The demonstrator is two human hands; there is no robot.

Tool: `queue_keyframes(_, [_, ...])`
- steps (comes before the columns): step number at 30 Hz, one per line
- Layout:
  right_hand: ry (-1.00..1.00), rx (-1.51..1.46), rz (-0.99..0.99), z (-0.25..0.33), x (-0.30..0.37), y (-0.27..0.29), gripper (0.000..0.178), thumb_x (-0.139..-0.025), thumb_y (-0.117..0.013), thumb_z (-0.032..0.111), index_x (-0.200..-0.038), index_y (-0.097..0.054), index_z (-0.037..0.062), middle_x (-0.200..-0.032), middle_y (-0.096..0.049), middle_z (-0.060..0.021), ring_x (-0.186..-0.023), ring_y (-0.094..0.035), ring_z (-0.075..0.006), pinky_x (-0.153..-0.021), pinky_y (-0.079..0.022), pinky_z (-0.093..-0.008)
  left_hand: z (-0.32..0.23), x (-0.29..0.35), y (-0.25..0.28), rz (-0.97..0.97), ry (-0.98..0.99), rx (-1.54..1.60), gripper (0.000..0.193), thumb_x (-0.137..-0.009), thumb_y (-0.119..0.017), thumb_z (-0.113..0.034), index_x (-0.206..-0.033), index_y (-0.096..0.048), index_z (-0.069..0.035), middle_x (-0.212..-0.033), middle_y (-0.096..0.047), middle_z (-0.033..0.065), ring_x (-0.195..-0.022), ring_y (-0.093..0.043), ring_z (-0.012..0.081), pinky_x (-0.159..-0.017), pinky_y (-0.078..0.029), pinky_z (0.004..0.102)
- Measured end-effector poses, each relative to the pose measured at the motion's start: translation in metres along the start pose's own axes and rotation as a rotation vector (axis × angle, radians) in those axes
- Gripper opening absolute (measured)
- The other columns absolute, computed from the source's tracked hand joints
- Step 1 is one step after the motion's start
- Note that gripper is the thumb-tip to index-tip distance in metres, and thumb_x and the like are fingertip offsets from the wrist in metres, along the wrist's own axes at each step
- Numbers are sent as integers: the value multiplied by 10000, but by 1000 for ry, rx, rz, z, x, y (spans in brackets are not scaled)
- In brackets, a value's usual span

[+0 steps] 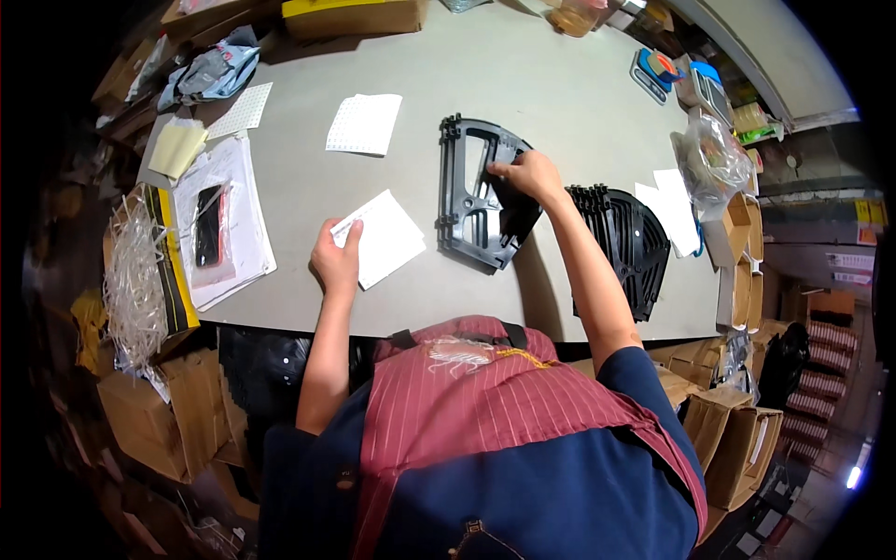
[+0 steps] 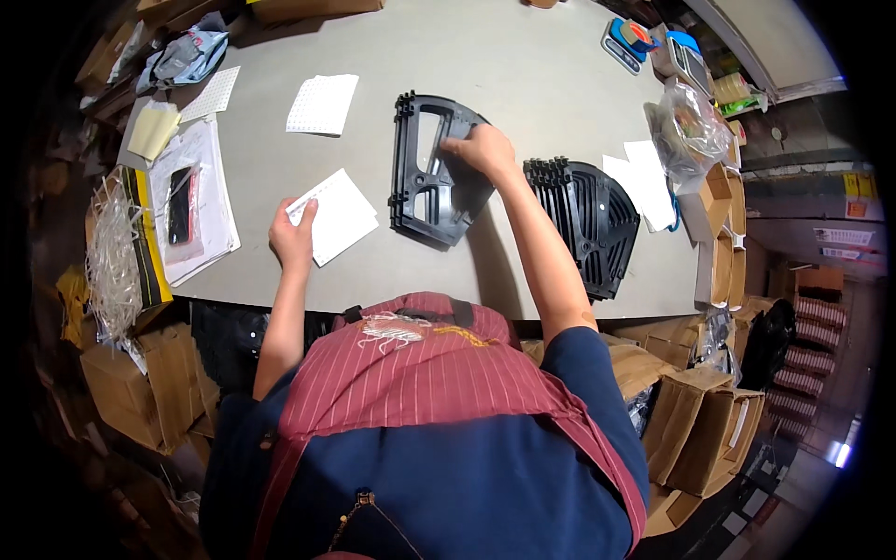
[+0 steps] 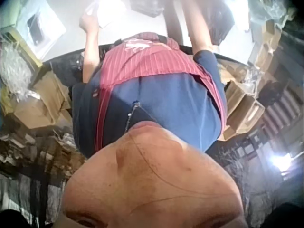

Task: The person applies small white adhesive labels to a stack of black plastic components on a table. They peel each label from a sheet and stick it onto the curved surface of the parts, then place the labeled items into a cardboard box. The person repeats this process for multiple components.

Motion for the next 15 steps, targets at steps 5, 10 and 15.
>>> queue_keyframes(5, [46, -533, -33, -28, 37, 71, 584, -803, -767, 536, -899, -775, -40, -803, -722, -83, -709, -656, -162, -688, -520, -331, 8, 2, 4, -10, -12, -20, 362, -876, -778, -374, -1024, -704, -52, -880, -745, 106, -805, -702, 250, -736, -531, 362])
queue_keyframes(10, [-61, -113, -206, -141, 90, 200, 555, -794, -755, 526, -861, -775, -25, -686, -662, -77, -644, -627, -157, -636, -506, -346, 7, 0, -7, 63, -35, 11, 351, -884, -775, -370, -1010, -704, -51, -870, -741, 88, -789, -684, 229, -725, -521, 352])
queue_keyframes(15, [-253, 305, -172, -241, 116, 222, 538, -766, -719, 538, -857, -781, 11, -710, -710, -158, -716, -725, -291, -714, -558, -406, 4, 1, -8, 41, -41, 23, 348, -884, -778, -373, -994, -699, -52, -862, -738, 74, -782, -679, 208, -717, -517, 339])
Point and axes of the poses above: each hand's wrist, its own x-axis away from the middle knuckle, its own y-axis out of the back of the hand, z = x × y, the point moved 10 cm from there along -x, towards the middle knuckle
